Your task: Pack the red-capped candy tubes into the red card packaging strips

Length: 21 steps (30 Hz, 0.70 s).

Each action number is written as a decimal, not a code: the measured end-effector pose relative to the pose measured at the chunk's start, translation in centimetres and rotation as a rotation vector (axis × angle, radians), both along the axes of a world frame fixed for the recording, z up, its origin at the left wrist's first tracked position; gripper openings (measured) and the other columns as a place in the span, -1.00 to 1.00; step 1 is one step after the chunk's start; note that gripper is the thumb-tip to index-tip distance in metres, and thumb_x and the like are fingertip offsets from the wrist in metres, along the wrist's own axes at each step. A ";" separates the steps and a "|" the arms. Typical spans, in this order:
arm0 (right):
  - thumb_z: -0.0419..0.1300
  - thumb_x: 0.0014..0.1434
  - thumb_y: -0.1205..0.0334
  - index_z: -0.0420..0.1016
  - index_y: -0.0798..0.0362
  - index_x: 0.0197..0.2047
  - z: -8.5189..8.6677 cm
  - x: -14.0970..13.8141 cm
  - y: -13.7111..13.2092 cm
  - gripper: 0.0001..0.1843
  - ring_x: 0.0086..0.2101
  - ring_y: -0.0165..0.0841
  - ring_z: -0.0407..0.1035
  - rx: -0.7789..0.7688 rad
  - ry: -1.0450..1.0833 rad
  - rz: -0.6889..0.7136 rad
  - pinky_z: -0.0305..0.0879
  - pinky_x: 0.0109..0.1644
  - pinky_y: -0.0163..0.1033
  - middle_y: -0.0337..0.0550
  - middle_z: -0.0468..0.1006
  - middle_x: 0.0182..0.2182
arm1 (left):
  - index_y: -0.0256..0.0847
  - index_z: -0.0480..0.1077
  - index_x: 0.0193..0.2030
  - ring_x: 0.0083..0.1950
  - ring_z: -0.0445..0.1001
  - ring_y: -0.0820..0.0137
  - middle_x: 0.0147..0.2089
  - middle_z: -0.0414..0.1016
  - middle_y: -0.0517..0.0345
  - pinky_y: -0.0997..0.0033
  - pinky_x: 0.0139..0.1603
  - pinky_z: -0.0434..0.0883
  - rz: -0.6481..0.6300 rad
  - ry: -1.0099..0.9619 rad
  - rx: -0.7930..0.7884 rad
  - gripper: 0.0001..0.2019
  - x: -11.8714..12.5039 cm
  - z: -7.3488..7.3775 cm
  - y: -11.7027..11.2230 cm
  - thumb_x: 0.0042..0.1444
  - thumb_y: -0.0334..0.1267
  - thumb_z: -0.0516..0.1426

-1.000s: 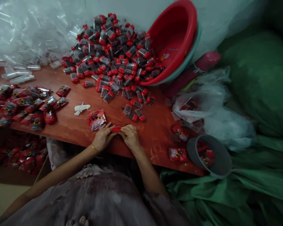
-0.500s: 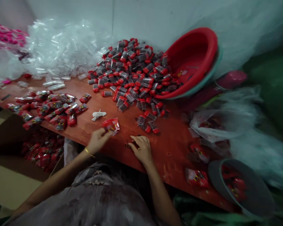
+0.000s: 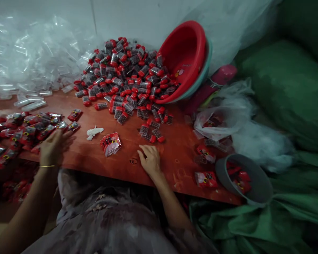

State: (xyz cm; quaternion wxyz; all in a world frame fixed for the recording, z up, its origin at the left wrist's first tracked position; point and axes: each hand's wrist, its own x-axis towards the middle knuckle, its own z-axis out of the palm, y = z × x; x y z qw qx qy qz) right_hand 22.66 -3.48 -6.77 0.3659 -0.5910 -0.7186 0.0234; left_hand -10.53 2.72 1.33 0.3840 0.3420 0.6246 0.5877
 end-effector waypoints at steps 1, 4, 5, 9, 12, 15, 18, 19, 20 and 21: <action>0.06 0.24 0.16 0.46 0.05 -0.01 -0.1 0.1 0.4 -0.69 -0.13 -0.20 0.34 0.016 -0.026 -0.055 0.30 -0.02 -0.05 0.01 0.53 -0.15 | -0.25 0.43 -0.12 -0.11 0.52 0.18 -0.10 0.55 -0.08 0.11 -0.03 0.40 -0.032 0.107 0.010 -0.57 1.3 -0.5 -0.2 -0.09 -0.03 0.22; 0.03 0.23 0.12 0.35 0.18 0.11 -0.4 0.3 1.7 -0.55 0.01 -0.07 0.25 0.012 -0.121 -0.134 0.23 0.06 0.07 0.19 0.40 0.05 | -0.23 0.46 -0.08 0.18 0.32 0.05 0.12 0.42 -0.14 0.02 0.16 0.23 -0.162 0.793 0.047 -0.64 3.7 -2.0 0.6 0.01 -0.10 0.14; 0.03 0.23 0.12 0.33 0.20 0.13 -0.5 0.4 2.1 -0.53 0.03 -0.05 0.23 0.000 -0.140 -0.135 0.22 0.07 0.09 0.22 0.36 0.08 | -0.23 0.45 -0.06 0.24 0.24 0.03 0.17 0.37 -0.15 -0.02 0.19 0.18 -0.199 0.986 0.055 -0.65 3.9 -2.3 1.2 0.06 -0.11 0.10; 0.02 0.23 0.12 0.36 0.14 0.10 -0.9 0.4 2.5 -0.57 0.04 -0.05 0.22 -0.013 -0.140 -0.122 0.21 0.07 0.10 0.19 0.33 0.11 | -0.22 0.47 -0.10 0.19 0.29 0.03 0.05 0.47 -0.16 -0.01 0.17 0.16 -0.366 1.343 0.010 -0.65 3.3 -3.0 3.8 0.10 -0.06 0.06; 0.02 0.24 0.13 0.42 0.11 0.03 -0.8 0.5 2.0 -0.63 0.00 -0.10 0.26 0.009 -0.134 -0.131 0.22 0.05 0.04 0.13 0.39 0.06 | -0.26 0.51 -0.25 0.04 0.42 0.07 -0.18 0.55 -0.17 0.10 0.11 0.22 -0.397 1.416 -0.086 -0.63 3.0 -3.3 4.3 0.10 0.00 0.04; 0.01 0.25 0.13 0.46 0.09 -0.03 -0.1 0.5 1.8 -0.66 -0.05 -0.12 0.29 0.000 -0.151 -0.171 0.23 0.01 -0.01 0.07 0.46 0.00 | -0.28 0.51 -0.29 0.01 0.45 0.10 -0.23 0.56 -0.19 0.13 0.11 0.20 -0.312 1.443 -0.080 -0.58 3.4 -3.8 3.3 0.14 0.02 -0.01; -0.01 0.26 0.10 0.46 0.09 -0.03 1.1 0.1 3.0 -0.64 -0.07 -0.10 0.29 -0.042 -0.184 -0.239 0.17 0.02 0.03 0.06 0.48 -0.02 | -0.31 0.50 -0.23 0.06 0.42 0.08 -0.19 0.56 -0.20 0.07 0.17 0.12 -0.266 1.446 -0.056 -0.56 3.9 -4.3 1.9 0.20 -0.06 -0.10; -0.01 0.26 0.08 0.44 0.11 0.00 1.5 -0.1 3.7 -0.61 -0.06 -0.08 0.27 -0.054 -0.194 -0.259 0.14 0.03 0.06 0.08 0.46 0.00 | -0.33 0.50 -0.20 0.08 0.40 0.07 -0.17 0.56 -0.21 0.04 0.19 0.09 -0.264 1.446 -0.064 -0.56 4.1 -4.4 1.5 0.22 -0.09 -0.12; 0.00 0.25 0.05 0.41 0.12 0.04 1.8 -0.4 4.6 -0.58 -0.04 -0.05 0.26 -0.065 -0.203 -0.272 0.11 0.05 0.10 0.11 0.43 0.03 | -0.34 0.50 -0.17 0.10 0.40 0.06 -0.15 0.56 -0.21 0.01 0.20 0.06 -0.265 1.449 -0.079 -0.55 4.3 -4.5 1.3 0.22 -0.12 -0.14; 0.01 0.24 0.03 0.37 0.13 0.08 2.1 -0.8 5.5 -0.54 -0.02 -0.02 0.23 -0.075 -0.210 -0.279 0.07 0.06 0.15 0.16 0.39 0.06 | -0.35 0.49 -0.16 0.11 0.39 0.04 -0.15 0.56 -0.22 -0.01 0.21 0.03 -0.267 1.452 -0.092 -0.55 4.3 -4.4 1.1 0.22 -0.13 -0.15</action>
